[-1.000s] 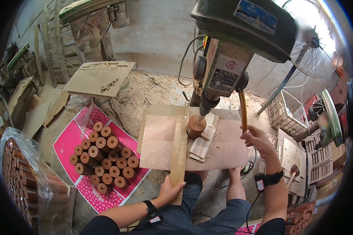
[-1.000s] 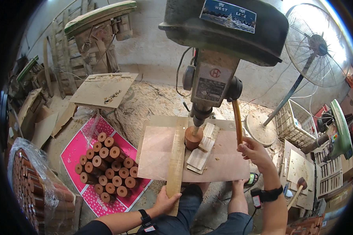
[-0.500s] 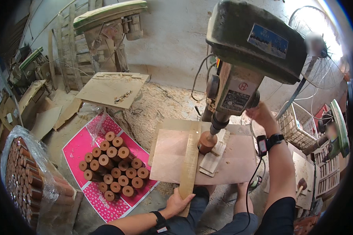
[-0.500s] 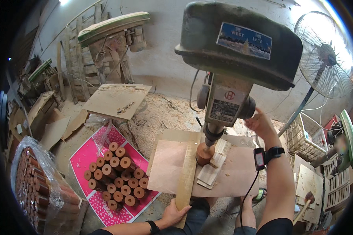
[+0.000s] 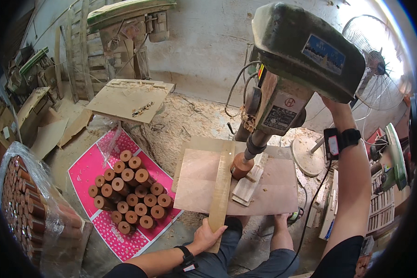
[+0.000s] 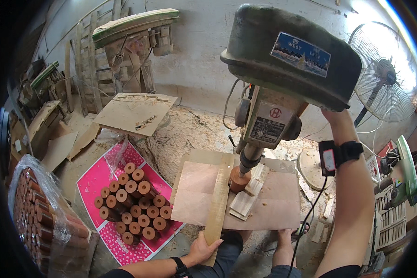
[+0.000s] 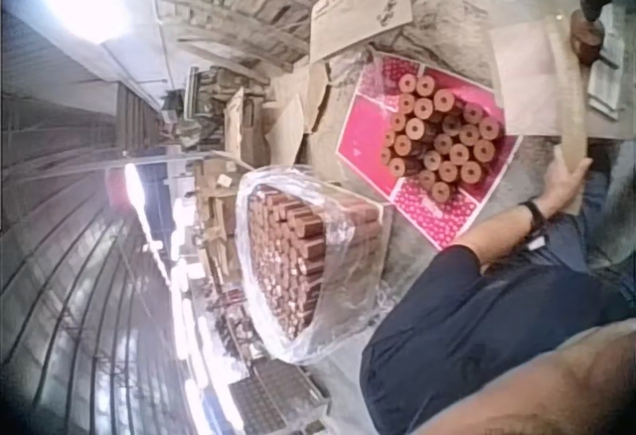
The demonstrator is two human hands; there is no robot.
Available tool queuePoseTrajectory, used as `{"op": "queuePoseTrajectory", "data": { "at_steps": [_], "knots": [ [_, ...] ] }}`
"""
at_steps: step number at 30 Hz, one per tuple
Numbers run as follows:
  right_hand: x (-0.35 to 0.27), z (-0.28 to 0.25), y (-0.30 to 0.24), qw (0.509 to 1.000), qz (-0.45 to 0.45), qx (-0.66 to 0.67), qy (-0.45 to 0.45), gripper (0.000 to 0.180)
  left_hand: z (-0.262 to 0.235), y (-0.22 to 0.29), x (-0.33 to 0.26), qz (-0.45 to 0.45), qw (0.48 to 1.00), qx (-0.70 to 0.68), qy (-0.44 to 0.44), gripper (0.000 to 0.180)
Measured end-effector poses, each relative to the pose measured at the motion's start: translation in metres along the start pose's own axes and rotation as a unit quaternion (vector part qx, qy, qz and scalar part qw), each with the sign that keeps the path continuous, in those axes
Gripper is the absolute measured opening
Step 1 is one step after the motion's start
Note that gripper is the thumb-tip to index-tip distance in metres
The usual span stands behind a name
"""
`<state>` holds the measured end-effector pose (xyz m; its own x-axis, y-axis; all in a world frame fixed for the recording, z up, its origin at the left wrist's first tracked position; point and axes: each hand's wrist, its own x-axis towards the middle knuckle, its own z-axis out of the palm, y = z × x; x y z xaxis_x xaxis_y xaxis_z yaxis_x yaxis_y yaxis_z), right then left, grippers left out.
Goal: Operating a drill press to create centered holes in several cylindrical wooden blocks.
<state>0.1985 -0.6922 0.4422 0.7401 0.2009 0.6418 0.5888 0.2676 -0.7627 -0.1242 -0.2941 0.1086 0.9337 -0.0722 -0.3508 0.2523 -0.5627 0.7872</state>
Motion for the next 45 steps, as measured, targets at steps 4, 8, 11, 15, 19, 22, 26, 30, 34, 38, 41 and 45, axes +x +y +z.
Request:
{"op": "queuePoseTrajectory", "data": {
  "at_steps": [4, 8, 11, 15, 19, 22, 26, 30, 34, 38, 41, 45],
  "knots": [
    [-0.006, 0.022, -0.043, 0.997, 0.04, -0.04, 0.054, 0.017, 0.001, -0.002, 0.0, 0.009, 1.0, 0.0, 0.002, 0.075],
    [-0.019, 0.063, -0.08, 0.986, 0.078, -0.065, 0.135, 0.017, 0.002, -0.004, -0.001, 0.012, 1.0, 0.003, 0.007, 0.079],
    [-0.031, 0.094, -0.097, 0.964, 0.119, -0.093, 0.22, 0.019, 0.003, -0.005, -0.001, 0.015, 1.0, -0.006, 0.012, 0.078],
    [-0.054, 0.112, -0.102, 0.948, 0.1, -0.155, 0.258, 0.027, 0.002, -0.003, -0.001, 0.023, 1.0, -0.007, 0.018, 0.078],
    [-0.051, 0.111, -0.09, 0.943, 0.07, -0.181, 0.272, 0.037, -0.002, 0.001, -0.002, 0.009, 1.0, -0.023, 0.014, 0.073],
    [-0.047, 0.103, -0.077, 0.908, 0.018, -0.319, 0.271, 0.039, -0.003, 0.004, -0.003, -0.004, 1.0, -0.01, 0.004, 0.073],
    [-0.044, 0.059, -0.05, 0.837, -0.11, -0.491, 0.214, 0.044, -0.003, 0.005, -0.002, 0.001, 1.0, -0.02, -0.004, 0.073],
    [-0.032, -0.023, 0.012, 0.901, -0.063, -0.398, 0.159, 0.052, -0.003, 0.006, -0.001, -0.009, 1.0, -0.018, -0.01, 0.074],
    [-0.021, -0.058, 0.062, 0.894, -0.08, -0.41, 0.163, 0.046, -0.003, 0.01, 0.0, -0.016, 0.999, -0.04, 0.0, 0.076],
    [-0.024, -0.021, 0.091, 0.906, 0.021, -0.339, 0.253, 0.031, -0.007, 0.014, 0.0, -0.037, 0.999, -0.007, -0.018, 0.077],
    [-0.038, 0.007, 0.101, 0.912, 0.139, -0.277, 0.268, 0.026, -0.007, 0.014, 0.0, -0.046, 0.999, -0.007, -0.019, 0.076],
    [-0.093, 0.032, 0.129, 0.953, 0.138, -0.146, 0.227, 0.026, -0.003, 0.007, 0.002, -0.029, 0.999, -0.022, -0.016, 0.074]
  ]
}}
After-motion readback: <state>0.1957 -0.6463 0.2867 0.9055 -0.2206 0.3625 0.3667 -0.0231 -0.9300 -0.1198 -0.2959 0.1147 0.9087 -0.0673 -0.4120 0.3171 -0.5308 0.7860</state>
